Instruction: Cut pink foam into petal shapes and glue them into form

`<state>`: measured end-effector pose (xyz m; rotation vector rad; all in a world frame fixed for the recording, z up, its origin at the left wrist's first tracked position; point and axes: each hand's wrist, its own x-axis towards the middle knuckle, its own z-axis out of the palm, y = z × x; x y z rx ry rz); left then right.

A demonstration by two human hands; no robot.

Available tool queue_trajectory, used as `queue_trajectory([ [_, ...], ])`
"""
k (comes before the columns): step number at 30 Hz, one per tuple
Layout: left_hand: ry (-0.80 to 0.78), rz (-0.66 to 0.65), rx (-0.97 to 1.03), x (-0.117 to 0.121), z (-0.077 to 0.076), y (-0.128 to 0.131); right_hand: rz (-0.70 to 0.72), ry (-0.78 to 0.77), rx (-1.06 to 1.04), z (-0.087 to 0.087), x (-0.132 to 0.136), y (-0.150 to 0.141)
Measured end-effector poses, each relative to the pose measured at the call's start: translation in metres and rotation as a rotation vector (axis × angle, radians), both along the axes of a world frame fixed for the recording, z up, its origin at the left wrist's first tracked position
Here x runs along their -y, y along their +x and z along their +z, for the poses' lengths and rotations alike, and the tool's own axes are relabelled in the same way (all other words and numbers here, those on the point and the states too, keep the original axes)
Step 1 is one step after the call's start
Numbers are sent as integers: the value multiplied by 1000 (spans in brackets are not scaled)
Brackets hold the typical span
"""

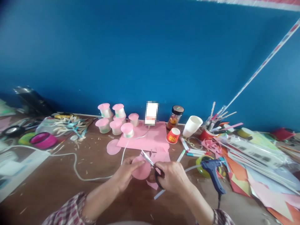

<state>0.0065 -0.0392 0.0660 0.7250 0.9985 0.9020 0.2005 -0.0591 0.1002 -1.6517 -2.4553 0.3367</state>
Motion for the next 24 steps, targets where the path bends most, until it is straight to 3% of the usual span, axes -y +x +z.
queue_trajectory([
  [24,47,12,7,1,-10,-2,24,5,-8,3,1,-2],
])
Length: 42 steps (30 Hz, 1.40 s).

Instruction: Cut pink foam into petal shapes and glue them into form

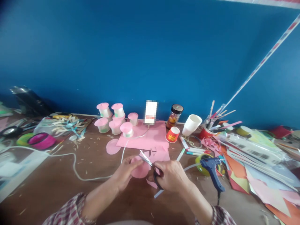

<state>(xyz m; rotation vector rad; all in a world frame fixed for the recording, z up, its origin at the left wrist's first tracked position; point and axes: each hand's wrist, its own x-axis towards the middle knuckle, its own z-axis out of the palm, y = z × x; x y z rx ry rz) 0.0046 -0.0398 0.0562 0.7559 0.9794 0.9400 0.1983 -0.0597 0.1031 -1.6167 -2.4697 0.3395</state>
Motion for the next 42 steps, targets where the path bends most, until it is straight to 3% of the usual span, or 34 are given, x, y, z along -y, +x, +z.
queue_trajectory([
  [19,6,0,-47,0,3,0,23,-69,-96,-3,-1,1],
  [42,-11,-9,-16,-2,5,1,12,-57,-69,-5,-2,2],
])
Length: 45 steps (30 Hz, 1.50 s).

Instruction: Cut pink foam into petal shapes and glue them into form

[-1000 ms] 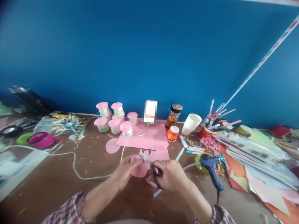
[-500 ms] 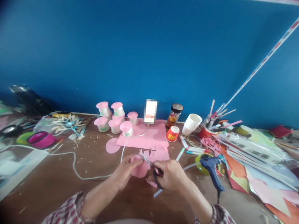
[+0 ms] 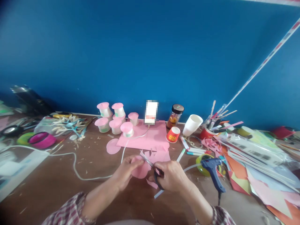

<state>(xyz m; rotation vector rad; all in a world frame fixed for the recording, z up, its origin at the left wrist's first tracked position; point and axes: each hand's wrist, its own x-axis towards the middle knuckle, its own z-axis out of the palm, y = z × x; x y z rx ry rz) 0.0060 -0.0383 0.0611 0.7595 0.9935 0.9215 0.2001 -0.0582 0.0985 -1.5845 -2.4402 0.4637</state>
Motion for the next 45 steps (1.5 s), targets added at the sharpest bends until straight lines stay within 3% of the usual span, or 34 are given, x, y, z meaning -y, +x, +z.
queue_trajectory([
  [10,-13,19,-40,1,1,-1,-24,-8,-28,-2,0,1],
  [20,17,7,-53,5,3,-12,-238,59,-205,-48,-6,18],
  [25,80,6,-214,-3,24,-54,-372,322,-138,-70,-3,20],
  [28,223,181,-450,-26,30,-99,-410,476,-136,-78,-2,23],
  [31,329,292,-732,-53,20,-142,-368,602,-105,-83,-1,27],
  [34,304,273,-959,-73,2,-165,-323,679,-90,-87,1,32],
  [39,285,275,-1131,-89,-23,-164,-337,689,-150,-89,4,36],
  [45,337,218,-1275,-100,-39,-147,-316,627,-196,-84,5,31],
])
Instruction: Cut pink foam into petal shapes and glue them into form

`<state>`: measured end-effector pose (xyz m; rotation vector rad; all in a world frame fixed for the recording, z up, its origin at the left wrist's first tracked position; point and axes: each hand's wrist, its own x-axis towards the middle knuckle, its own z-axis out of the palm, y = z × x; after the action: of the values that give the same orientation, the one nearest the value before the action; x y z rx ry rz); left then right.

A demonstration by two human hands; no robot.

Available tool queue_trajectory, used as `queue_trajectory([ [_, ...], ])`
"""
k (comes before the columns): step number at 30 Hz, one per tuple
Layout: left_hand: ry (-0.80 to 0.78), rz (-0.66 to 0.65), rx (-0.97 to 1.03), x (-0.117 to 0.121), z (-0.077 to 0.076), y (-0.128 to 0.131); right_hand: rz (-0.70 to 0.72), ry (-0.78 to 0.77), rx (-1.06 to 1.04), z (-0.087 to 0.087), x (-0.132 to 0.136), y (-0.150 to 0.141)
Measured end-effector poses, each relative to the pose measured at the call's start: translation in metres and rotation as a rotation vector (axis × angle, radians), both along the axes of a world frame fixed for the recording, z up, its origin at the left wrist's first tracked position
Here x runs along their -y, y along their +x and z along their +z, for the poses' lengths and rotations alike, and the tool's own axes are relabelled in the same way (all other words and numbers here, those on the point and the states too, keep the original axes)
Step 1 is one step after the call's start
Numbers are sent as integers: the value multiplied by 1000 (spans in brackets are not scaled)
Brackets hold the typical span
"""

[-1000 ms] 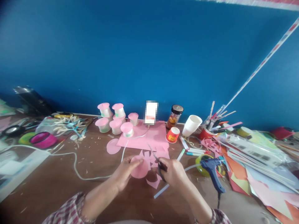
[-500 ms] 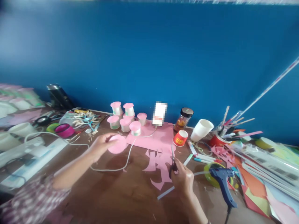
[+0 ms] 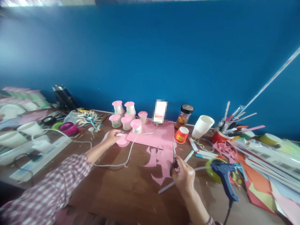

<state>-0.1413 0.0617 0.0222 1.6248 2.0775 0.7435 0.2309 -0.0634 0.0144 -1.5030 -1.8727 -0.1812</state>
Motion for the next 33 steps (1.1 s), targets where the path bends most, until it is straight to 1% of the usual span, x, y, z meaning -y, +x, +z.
queue_trajectory([
  [2,0,-24,-48,0,-2,4,5,6,-12,3,1,-2],
  [5,24,-54,-124,2,0,4,6,28,-9,5,2,-3],
  [10,90,-70,-213,8,5,-15,13,60,8,3,0,-1],
  [12,113,-109,-245,10,4,-22,27,104,-4,3,-2,-1],
  [14,130,-190,-272,12,1,-24,44,142,-12,4,-4,-3],
  [16,143,-278,-290,13,-5,-21,58,152,-7,4,-4,-4],
  [18,161,-329,-303,12,-10,-14,65,151,-6,4,-3,-4],
  [21,195,-345,-317,10,-16,-4,65,142,-9,3,-3,-3],
  [23,220,-337,-325,9,-16,-2,59,131,-22,1,-3,-3],
  [26,264,-294,-349,11,-9,-1,52,104,-74,0,-4,-2],
  [29,312,-272,-373,22,6,10,53,81,-130,1,-3,-3],
  [31,333,-377,-378,34,14,28,37,57,-168,3,-2,-3],
  [33,347,-419,-338,49,19,54,10,19,-219,4,-2,-2],
])
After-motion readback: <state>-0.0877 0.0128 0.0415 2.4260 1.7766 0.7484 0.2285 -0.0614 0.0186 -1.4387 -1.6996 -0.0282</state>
